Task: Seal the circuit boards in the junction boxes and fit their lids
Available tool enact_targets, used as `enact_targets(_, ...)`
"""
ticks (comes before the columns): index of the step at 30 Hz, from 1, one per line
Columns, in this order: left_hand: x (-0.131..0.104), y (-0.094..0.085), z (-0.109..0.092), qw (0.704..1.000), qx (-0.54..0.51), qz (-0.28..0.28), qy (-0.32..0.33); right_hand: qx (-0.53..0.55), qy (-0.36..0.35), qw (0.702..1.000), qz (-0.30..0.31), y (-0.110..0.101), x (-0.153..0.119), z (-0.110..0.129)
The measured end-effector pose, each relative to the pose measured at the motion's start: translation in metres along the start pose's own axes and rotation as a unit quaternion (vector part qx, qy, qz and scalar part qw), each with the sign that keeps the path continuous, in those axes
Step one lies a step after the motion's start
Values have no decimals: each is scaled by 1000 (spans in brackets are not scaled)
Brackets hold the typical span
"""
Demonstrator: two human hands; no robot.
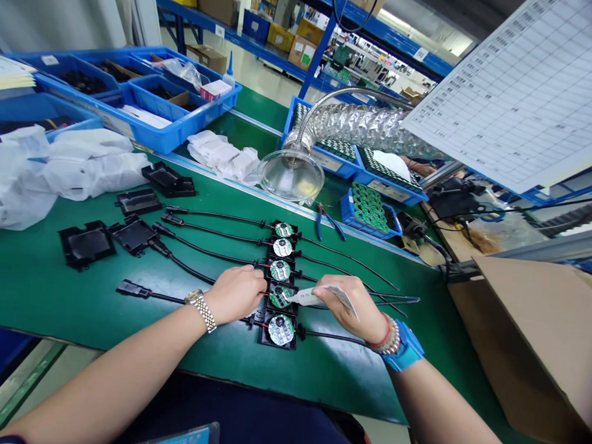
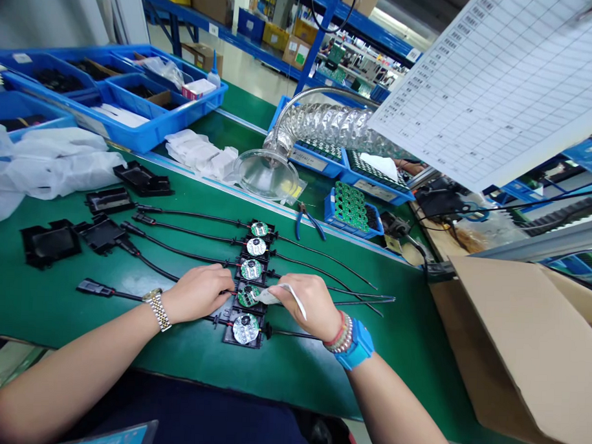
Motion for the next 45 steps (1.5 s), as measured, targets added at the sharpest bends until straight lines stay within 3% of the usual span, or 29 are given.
enact_targets(12,0,0,0,1000,-6,-7,3,-20,-12,1000,13,-4,-3,5)
enact_targets(19,1,-3,-1,1000,-13,-14,-1,4,-14,999,-38,-1,7,6)
enact_targets(28,0,-2,-2,1000,-13,-27,9,5,-36,999,-30,17,13,9)
enact_targets(45,1,-1,-1,1000,-9,-23,7,-23,-24,999,6,12,5,9)
Point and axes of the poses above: each hand's wrist, its own x-axis towards the middle knuckle, its own y-axis out of the palm, z = x × y, the point moved 9 cm from there along x, towards the middle knuckle, and after that the axes turned 10 degrees about -z, right-handed, at the moved point
